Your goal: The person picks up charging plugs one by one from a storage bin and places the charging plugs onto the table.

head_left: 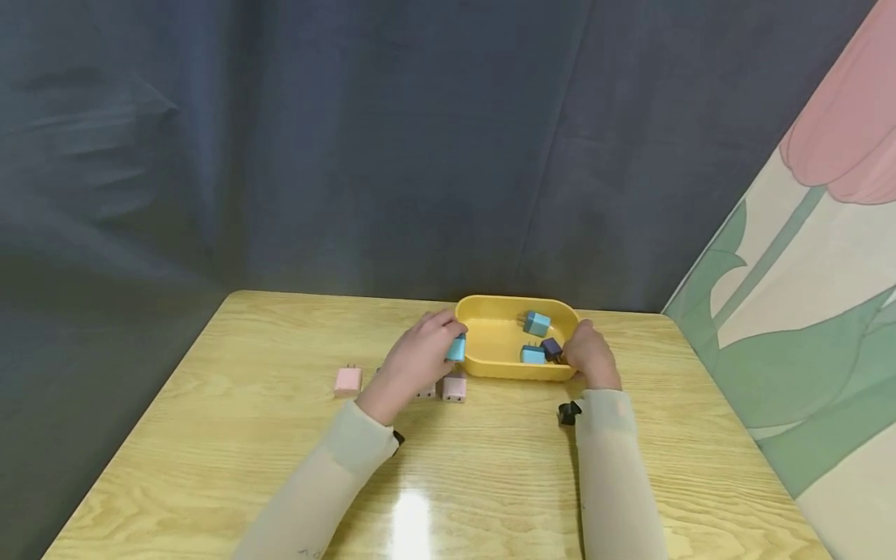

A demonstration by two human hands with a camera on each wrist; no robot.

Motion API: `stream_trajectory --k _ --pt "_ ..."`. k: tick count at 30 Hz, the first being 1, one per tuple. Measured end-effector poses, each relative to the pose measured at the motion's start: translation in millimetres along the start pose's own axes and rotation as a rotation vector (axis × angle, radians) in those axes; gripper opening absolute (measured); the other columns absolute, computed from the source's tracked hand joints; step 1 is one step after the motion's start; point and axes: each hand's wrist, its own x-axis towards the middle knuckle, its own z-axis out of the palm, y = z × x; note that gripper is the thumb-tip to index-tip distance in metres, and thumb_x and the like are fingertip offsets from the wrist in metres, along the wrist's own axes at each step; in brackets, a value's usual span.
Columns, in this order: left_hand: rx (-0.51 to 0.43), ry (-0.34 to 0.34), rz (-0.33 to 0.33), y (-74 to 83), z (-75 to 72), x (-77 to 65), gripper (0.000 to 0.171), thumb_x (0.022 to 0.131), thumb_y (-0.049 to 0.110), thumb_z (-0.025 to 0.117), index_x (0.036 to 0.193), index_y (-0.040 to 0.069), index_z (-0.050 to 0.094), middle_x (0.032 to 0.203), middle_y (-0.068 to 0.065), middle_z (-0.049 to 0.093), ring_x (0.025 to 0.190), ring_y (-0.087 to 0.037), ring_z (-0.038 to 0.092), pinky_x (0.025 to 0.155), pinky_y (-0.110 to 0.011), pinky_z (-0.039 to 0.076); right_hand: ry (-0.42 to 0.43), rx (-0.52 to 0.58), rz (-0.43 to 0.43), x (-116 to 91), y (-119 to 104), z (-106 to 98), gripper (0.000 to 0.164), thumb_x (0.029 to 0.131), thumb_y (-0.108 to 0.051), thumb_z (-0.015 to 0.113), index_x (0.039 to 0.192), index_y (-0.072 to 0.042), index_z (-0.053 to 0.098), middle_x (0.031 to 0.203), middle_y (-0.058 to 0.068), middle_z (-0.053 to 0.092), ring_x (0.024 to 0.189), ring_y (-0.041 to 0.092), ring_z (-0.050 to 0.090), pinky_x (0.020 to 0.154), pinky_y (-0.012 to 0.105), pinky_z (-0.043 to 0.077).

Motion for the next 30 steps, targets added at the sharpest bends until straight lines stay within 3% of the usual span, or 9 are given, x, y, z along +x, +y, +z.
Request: stream_trajectory --k 6,14,22,28,30 --pt "-0.007 -0.014 -0.030 -14.5 -20.1 -39.2 0.045 0.086 0.007 0.092 0.128 0.007 0.075 0.130 -0.009 0.071 0.118 -0.030 0.069 0.100 -0.040 0.063 -0.018 0.019 0.009 1.6 -0.1 2.3 0.057 0.108 -0.006 0.044 0.157 0.014 0.022 0.127 0.033 0.056 0.099 0.036 0.062 0.072 0.031 0.054" --pt "-0.018 -0.125 -0.106 -44.1 -51.5 -86.5 0.044 0.081 -0.002 0.093 0.121 0.003 0.076 0.119 -0.010 0.073 0.107 -0.029 0.071 0.091 -0.039 0.065 0.001 0.012 -0.012 4.1 -1.4 0.4 0.052 0.108 -0.006 0.044 0.153 0.015 0.027 0.123 0.033 0.057 0.095 0.035 0.062 0.072 0.032 0.053" --pt "-0.076 -0.277 -0.229 -63.6 -66.1 -109.3 0.038 0.081 -0.011 0.087 0.115 0.003 0.077 0.110 -0.008 0.072 0.092 -0.019 0.063 0.087 -0.039 0.063 -0.009 0.015 -0.016 4.0 -1.7 2.2 0.052 0.108 -0.005 0.045 0.153 0.015 0.027 0.124 0.033 0.056 0.098 0.036 0.061 0.075 0.033 0.052" --pt "-0.109 -0.364 -0.318 -70.0 -55.4 -116.4 0.037 0.081 -0.010 0.088 0.113 0.004 0.077 0.114 -0.009 0.074 0.093 -0.019 0.062 0.091 -0.042 0.062 -0.018 -0.005 -0.004 4.7 2.2 -0.7 0.054 0.108 -0.006 0.043 0.154 0.015 0.025 0.124 0.032 0.056 0.099 0.036 0.061 0.078 0.035 0.053" --pt "-0.096 -0.371 -0.316 -71.8 -50.7 -118.2 0.036 0.082 -0.011 0.087 0.114 0.002 0.077 0.114 -0.010 0.075 0.093 -0.019 0.062 0.093 -0.042 0.063 -0.012 -0.014 -0.010 4.2 3.1 -2.4 0.054 0.107 -0.006 0.043 0.153 0.016 0.026 0.123 0.032 0.056 0.098 0.036 0.061 0.077 0.036 0.052"
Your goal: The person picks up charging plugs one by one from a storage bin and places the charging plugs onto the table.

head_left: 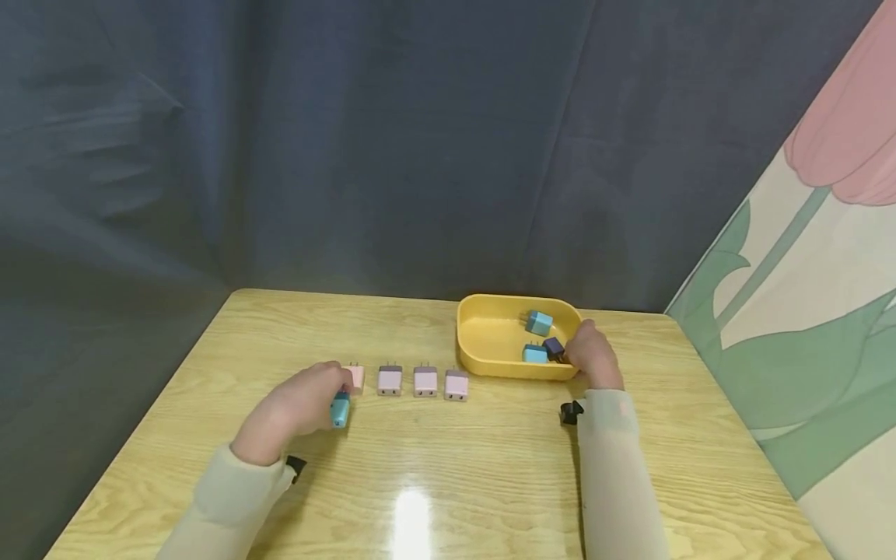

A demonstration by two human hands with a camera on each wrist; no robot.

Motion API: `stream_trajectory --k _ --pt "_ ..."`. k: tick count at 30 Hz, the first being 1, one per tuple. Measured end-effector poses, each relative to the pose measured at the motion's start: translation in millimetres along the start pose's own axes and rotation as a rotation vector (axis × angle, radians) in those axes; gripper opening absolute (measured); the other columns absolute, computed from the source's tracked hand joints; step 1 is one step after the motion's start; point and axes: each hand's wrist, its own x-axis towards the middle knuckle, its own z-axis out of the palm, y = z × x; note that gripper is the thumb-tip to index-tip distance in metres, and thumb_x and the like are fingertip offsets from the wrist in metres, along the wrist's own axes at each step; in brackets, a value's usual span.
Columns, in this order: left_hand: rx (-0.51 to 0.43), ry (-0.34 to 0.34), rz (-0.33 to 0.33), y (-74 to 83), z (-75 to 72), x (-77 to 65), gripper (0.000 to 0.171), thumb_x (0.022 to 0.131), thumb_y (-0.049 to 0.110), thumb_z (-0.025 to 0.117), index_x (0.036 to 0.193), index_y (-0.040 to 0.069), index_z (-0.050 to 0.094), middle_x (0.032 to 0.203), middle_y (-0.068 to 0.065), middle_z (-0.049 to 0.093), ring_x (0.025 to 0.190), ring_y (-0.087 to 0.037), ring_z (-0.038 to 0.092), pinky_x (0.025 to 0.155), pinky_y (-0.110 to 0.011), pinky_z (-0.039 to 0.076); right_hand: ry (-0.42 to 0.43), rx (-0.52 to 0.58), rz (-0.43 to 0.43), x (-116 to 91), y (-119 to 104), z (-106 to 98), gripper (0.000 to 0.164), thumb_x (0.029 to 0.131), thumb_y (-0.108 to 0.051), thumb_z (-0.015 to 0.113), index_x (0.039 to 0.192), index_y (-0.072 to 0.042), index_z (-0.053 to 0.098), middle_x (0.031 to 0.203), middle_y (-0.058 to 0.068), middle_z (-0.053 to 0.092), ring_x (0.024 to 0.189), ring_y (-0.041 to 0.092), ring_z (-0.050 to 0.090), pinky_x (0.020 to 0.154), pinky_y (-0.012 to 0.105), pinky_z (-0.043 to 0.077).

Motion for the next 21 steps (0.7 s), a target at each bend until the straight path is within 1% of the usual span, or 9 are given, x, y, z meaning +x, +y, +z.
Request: stream_trajectory --k 4,7,11,15,17,21 --pt "0.016 0.015 0.021 -2.5 5.8 2.2 0.034 0.083 -0.012 0.086 0.112 0.002 0.076 0.112 -0.009 0.074 0.092 -0.018 0.061 0.094 -0.043 0.063 0.021 -0.007 -0.017 -0.3 0.3 -1.8 0.051 0.107 -0.006 0.043 0.150 0.016 0.028 0.121 0.033 0.057 0.094 0.035 0.061 0.074 0.034 0.052" --pt "0.024 0.016 0.035 -1.6 7.2 3.1 0.036 0.082 -0.014 0.085 0.113 0.004 0.076 0.114 -0.009 0.074 0.094 -0.018 0.061 0.095 -0.043 0.063 0.014 -0.003 -0.011 0.3 0.1 -1.4 0.051 0.108 -0.006 0.043 0.151 0.015 0.027 0.122 0.032 0.057 0.095 0.035 0.061 0.073 0.033 0.052" --pt "0.018 -0.007 0.031 0.5 7.8 3.4 0.039 0.082 -0.015 0.085 0.114 0.004 0.076 0.114 -0.008 0.074 0.094 -0.017 0.061 0.095 -0.041 0.062 -0.006 0.000 0.001 0.6 -0.2 -0.3 0.052 0.108 -0.006 0.044 0.152 0.015 0.026 0.124 0.032 0.056 0.098 0.036 0.062 0.074 0.033 0.053" --pt "0.009 -0.024 0.028 0.8 9.0 4.3 0.038 0.081 -0.016 0.085 0.110 0.005 0.075 0.111 -0.007 0.073 0.093 -0.017 0.059 0.092 -0.040 0.061 0.001 0.003 -0.008 -1.4 -1.1 -0.3 0.051 0.108 -0.006 0.044 0.151 0.016 0.027 0.123 0.033 0.057 0.096 0.036 0.062 0.074 0.033 0.053" --pt "0.012 -0.027 0.028 0.5 9.5 4.8 0.037 0.081 -0.017 0.084 0.109 0.005 0.075 0.111 -0.007 0.073 0.093 -0.017 0.059 0.093 -0.040 0.061 0.008 0.004 -0.016 -2.5 -1.2 -0.3 0.050 0.108 -0.006 0.043 0.150 0.016 0.028 0.121 0.033 0.057 0.095 0.035 0.062 0.072 0.033 0.052" --pt "0.028 -0.031 0.013 -0.4 10.5 5.1 0.042 0.080 -0.018 0.084 0.113 0.005 0.075 0.115 -0.008 0.073 0.095 -0.017 0.060 0.096 -0.042 0.062 0.020 0.011 -0.031 -4.1 -0.7 0.7 0.050 0.106 -0.005 0.043 0.149 0.016 0.028 0.118 0.033 0.059 0.090 0.033 0.064 0.064 0.030 0.055"
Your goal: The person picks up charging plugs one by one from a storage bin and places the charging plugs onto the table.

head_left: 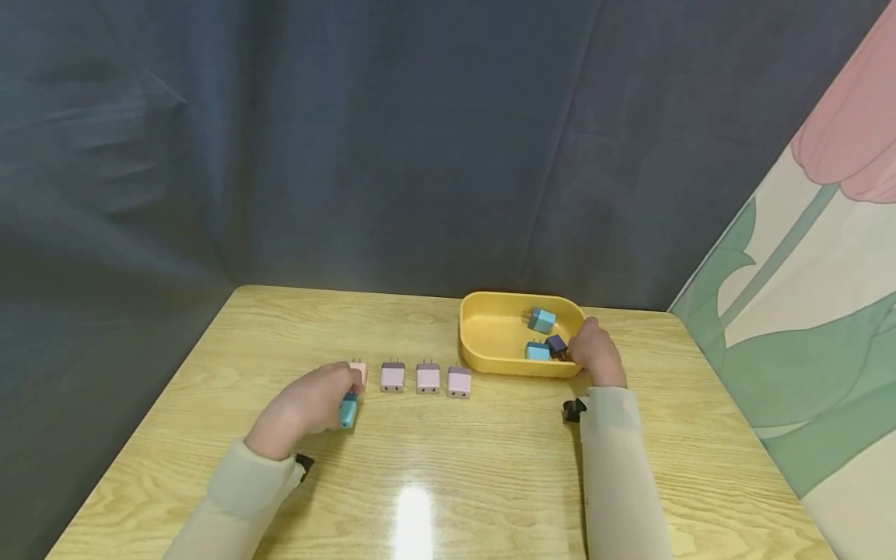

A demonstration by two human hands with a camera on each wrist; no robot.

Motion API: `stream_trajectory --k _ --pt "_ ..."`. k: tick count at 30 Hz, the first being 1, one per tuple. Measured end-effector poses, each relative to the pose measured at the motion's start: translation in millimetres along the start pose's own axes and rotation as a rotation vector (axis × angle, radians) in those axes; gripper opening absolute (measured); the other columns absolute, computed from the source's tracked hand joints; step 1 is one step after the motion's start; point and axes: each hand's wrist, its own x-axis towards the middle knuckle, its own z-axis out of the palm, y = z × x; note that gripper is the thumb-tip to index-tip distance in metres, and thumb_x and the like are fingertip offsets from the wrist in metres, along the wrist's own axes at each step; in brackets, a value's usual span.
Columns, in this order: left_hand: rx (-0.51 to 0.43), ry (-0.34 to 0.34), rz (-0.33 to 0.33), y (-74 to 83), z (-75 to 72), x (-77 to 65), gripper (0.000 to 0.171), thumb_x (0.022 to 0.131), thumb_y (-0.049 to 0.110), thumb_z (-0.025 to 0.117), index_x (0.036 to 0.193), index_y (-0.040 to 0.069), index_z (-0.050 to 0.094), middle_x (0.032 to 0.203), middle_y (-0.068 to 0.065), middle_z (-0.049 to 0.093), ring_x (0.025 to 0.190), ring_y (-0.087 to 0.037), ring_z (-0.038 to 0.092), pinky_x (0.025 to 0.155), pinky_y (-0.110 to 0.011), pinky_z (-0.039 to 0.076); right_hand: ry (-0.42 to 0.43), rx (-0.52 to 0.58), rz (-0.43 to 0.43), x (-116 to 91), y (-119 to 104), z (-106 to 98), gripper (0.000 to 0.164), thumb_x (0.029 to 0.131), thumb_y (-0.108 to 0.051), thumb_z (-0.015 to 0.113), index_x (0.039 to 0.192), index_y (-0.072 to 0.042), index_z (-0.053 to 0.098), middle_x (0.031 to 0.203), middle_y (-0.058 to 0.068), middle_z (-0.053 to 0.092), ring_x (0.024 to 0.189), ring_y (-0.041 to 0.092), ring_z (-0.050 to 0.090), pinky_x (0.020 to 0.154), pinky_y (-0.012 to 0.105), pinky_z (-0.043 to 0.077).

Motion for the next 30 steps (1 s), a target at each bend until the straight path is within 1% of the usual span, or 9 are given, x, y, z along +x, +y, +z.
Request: stream_trajectory --k 4,7,10,17,24,30 --pt "0.008 -0.007 -0.017 0.7 -0.3 -0.4 0.044 0.079 -0.018 0.085 0.114 0.005 0.074 0.114 -0.008 0.072 0.094 -0.018 0.058 0.098 -0.043 0.062 0.004 0.014 -0.002 0.7 0.7 0.8 0.051 0.106 -0.005 0.041 0.150 0.016 0.027 0.118 0.034 0.060 0.087 0.032 0.066 0.060 0.030 0.058" --pt "0.005 -0.013 -0.022 1.5 -0.4 -0.9 0.044 0.079 -0.018 0.085 0.114 0.005 0.073 0.115 -0.007 0.070 0.094 -0.018 0.058 0.099 -0.043 0.062 0.002 0.030 0.004 2.6 1.0 1.3 0.051 0.106 -0.005 0.041 0.151 0.016 0.026 0.120 0.035 0.059 0.087 0.032 0.067 0.060 0.031 0.060" --pt "0.000 -0.022 -0.024 2.4 0.1 -0.8 0.043 0.079 -0.017 0.086 0.114 0.006 0.072 0.114 -0.007 0.069 0.094 -0.018 0.058 0.096 -0.042 0.061 -0.002 0.040 0.008 3.7 1.0 1.5 0.052 0.107 -0.005 0.042 0.151 0.015 0.025 0.120 0.035 0.059 0.085 0.032 0.068 0.060 0.032 0.062" --pt "0.008 -0.030 -0.030 2.4 3.0 1.1 0.046 0.077 -0.016 0.088 0.113 0.007 0.071 0.112 -0.007 0.068 0.092 -0.019 0.057 0.090 -0.039 0.060 -0.009 0.016 0.015 2.5 0.6 0.4 0.053 0.107 -0.006 0.042 0.152 0.016 0.024 0.119 0.035 0.058 0.086 0.033 0.066 0.060 0.030 0.058" --pt "0.003 -0.045 -0.039 0.5 5.9 3.1 0.045 0.078 -0.016 0.087 0.115 0.007 0.072 0.111 -0.007 0.068 0.091 -0.020 0.056 0.087 -0.038 0.059 -0.013 0.033 0.017 -0.2 -0.6 0.5 0.052 0.107 -0.005 0.041 0.152 0.016 0.025 0.122 0.036 0.058 0.089 0.034 0.067 0.061 0.030 0.059" --pt "0.002 -0.059 -0.049 -1.0 6.4 4.3 0.045 0.078 -0.016 0.087 0.113 0.007 0.071 0.110 -0.006 0.066 0.091 -0.020 0.056 0.086 -0.037 0.058 -0.018 0.034 0.007 -2.0 -1.6 -0.4 0.052 0.107 -0.005 0.041 0.151 0.016 0.025 0.120 0.036 0.058 0.088 0.033 0.066 0.061 0.030 0.058"
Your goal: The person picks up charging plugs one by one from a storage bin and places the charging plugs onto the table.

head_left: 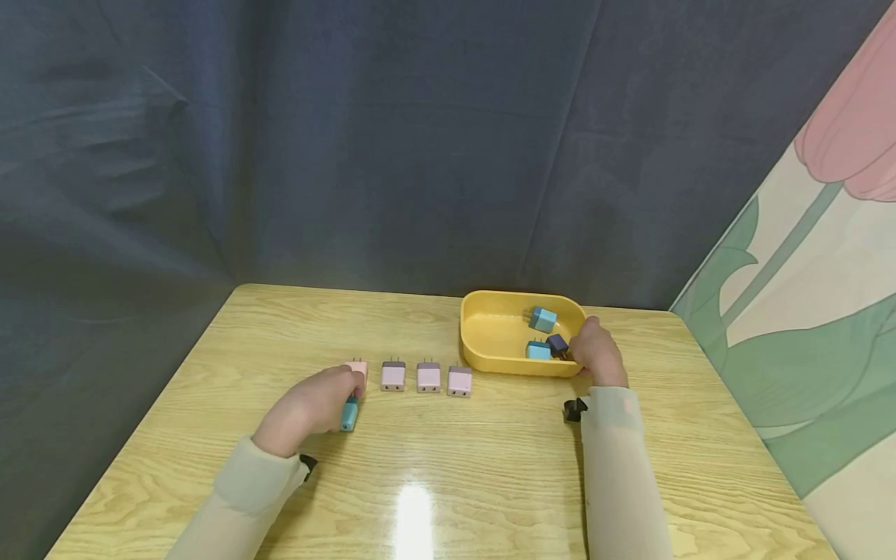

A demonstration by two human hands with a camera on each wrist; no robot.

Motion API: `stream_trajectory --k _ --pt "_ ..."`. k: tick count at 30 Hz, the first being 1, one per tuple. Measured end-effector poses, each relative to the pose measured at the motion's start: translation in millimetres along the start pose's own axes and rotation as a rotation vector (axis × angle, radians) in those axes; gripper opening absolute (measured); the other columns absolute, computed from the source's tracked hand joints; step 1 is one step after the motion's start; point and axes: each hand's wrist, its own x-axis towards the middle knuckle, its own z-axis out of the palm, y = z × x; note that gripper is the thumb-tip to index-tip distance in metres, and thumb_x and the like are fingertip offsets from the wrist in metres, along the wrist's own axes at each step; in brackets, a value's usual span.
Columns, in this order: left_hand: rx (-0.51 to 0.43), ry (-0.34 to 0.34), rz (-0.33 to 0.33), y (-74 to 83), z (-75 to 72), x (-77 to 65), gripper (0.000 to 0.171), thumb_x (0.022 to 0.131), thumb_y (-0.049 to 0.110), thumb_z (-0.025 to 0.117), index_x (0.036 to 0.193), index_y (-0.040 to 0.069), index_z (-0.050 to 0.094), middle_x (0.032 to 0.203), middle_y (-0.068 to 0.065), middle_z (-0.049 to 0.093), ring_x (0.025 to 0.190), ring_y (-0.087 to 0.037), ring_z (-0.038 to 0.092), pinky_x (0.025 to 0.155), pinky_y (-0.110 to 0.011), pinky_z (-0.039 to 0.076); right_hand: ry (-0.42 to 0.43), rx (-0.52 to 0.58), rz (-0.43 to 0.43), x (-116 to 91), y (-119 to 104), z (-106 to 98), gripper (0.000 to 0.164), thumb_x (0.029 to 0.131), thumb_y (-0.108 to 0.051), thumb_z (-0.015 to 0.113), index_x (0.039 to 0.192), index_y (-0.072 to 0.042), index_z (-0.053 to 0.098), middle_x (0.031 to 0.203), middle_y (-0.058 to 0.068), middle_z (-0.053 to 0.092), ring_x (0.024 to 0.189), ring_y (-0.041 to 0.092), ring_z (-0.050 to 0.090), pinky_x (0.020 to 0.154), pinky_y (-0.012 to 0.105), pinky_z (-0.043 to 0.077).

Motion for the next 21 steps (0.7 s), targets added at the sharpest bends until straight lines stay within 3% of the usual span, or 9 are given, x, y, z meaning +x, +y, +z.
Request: stream_trajectory --k 21 --pt "-0.012 -0.027 -0.032 -0.5 3.3 3.0 0.048 0.078 -0.017 0.086 0.114 0.010 0.069 0.109 -0.006 0.064 0.091 -0.022 0.054 0.083 -0.037 0.055 -0.004 -0.007 0.014 3.7 0.1 0.3 0.052 0.107 -0.005 0.044 0.151 0.016 0.026 0.122 0.035 0.056 0.092 0.035 0.065 0.062 0.030 0.057"
